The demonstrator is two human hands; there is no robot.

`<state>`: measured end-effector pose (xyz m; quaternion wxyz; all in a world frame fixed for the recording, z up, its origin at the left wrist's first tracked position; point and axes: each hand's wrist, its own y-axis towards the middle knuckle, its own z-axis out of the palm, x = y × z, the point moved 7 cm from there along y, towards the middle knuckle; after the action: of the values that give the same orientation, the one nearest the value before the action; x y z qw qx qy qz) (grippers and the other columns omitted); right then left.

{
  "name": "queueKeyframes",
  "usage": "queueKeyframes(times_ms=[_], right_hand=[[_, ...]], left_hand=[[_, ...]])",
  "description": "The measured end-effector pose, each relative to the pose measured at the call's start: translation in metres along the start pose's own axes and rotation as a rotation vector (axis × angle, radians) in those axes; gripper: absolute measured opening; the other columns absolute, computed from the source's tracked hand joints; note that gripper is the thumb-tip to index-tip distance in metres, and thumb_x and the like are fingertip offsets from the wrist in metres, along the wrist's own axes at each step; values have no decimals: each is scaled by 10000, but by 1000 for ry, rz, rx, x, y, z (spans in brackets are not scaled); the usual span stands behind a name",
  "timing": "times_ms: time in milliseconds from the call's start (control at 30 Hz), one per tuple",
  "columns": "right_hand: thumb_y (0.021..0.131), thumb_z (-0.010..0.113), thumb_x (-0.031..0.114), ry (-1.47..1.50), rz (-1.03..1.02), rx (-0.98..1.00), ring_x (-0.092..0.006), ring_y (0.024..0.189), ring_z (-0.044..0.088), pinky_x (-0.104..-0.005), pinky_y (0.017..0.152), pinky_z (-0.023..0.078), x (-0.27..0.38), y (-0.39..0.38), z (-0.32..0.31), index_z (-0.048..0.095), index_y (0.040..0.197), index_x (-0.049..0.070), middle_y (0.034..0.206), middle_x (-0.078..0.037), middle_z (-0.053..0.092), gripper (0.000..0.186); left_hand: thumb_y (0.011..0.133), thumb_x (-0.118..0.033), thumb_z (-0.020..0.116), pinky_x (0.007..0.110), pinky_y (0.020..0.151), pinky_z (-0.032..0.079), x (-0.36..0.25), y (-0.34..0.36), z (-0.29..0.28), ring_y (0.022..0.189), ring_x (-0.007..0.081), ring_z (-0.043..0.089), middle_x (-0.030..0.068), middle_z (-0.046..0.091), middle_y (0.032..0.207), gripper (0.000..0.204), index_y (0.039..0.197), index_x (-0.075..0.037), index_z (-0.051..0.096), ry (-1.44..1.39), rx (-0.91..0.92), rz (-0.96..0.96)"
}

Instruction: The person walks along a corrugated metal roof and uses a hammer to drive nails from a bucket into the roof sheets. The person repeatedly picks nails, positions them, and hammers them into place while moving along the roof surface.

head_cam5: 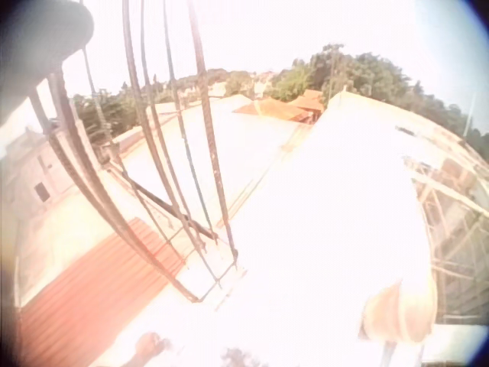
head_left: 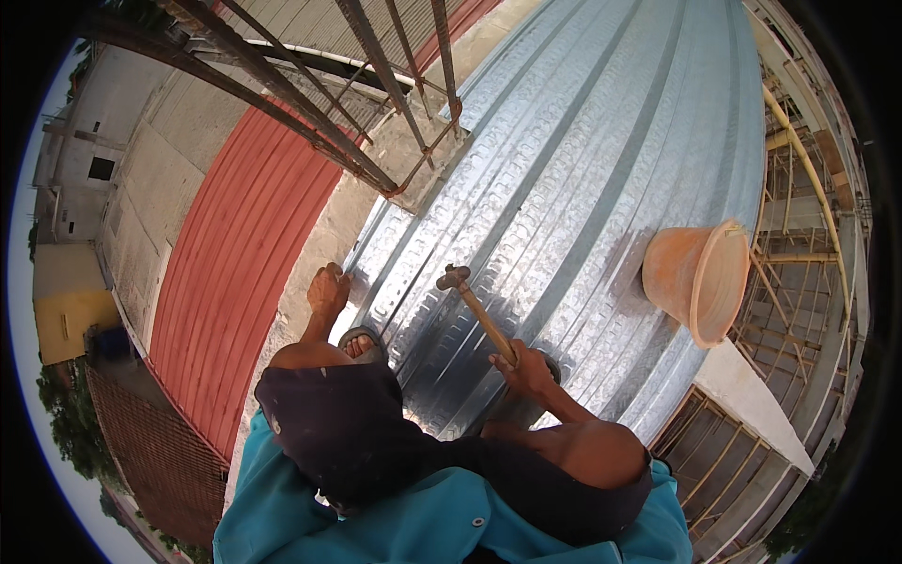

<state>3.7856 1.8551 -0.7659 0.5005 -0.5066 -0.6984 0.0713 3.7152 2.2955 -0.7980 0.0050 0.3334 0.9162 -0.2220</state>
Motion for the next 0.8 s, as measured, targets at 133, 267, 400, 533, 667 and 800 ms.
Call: queueKeyframes(times_ms=[133, 267, 400, 533, 667, 800], right_hand=[[894, 725, 349, 90, -1, -21, -298, 681, 663, -425, 636, 499, -19, 4, -25, 586, 1113, -20, 735, -196, 642, 451], [895, 724, 338, 114, -106, -91, -292, 672, 661, -419, 631, 503, -24, 15, -47, 587, 1105, -34, 729, -188, 640, 449], [891, 732, 334, 180, -31, -107, -243, 620, 621, -402, 605, 494, -27, 27, -56, 607, 1065, -25, 686, -156, 617, 418], [883, 735, 373, 242, -91, -95, -233, 602, 592, -402, 597, 478, -28, 41, -57, 605, 983, -13, 681, -146, 600, 420], [877, 730, 410, 192, -51, -99, -246, 634, 626, -420, 617, 493, -28, 49, -70, 601, 980, -10, 705, -165, 616, 451], [871, 730, 420, 257, -58, -153, -249, 646, 636, -415, 623, 499, -17, 48, -65, 596, 992, -25, 708, -171, 619, 480]], left_hand=[[849, -434, 726, 460, 996, 454, -100, -54, -10, 1205, 394, 545, 233, 586, 1274, 612, 1294, -51, 555, -189, -79, 446], [701, -657, 764, 584, 1168, 169, -142, -88, 36, 1463, 503, 78, 342, 10, 1575, 1226, 1563, -98, 94, 94, 179, 458], [699, -672, 757, 610, 1168, 93, -142, -86, 37, 1477, 490, 12, 330, -11, 1582, 1248, 1574, -115, 64, 41, 266, 397], [667, -658, 782, 625, 1144, 179, -161, -97, 22, 1465, 513, 73, 355, 55, 1565, 1250, 1565, -103, 113, 88, 203, 379], [695, -639, 771, 629, 1152, 166, -163, -99, 23, 1465, 519, 80, 363, 65, 1562, 1186, 1551, -91, 161, 117, 187, 467], [746, -562, 763, 611, 1150, 204, -197, -104, 15, 1459, 472, 184, 307, 187, 1565, 969, 1475, -66, 362, 213, 115, 765]])
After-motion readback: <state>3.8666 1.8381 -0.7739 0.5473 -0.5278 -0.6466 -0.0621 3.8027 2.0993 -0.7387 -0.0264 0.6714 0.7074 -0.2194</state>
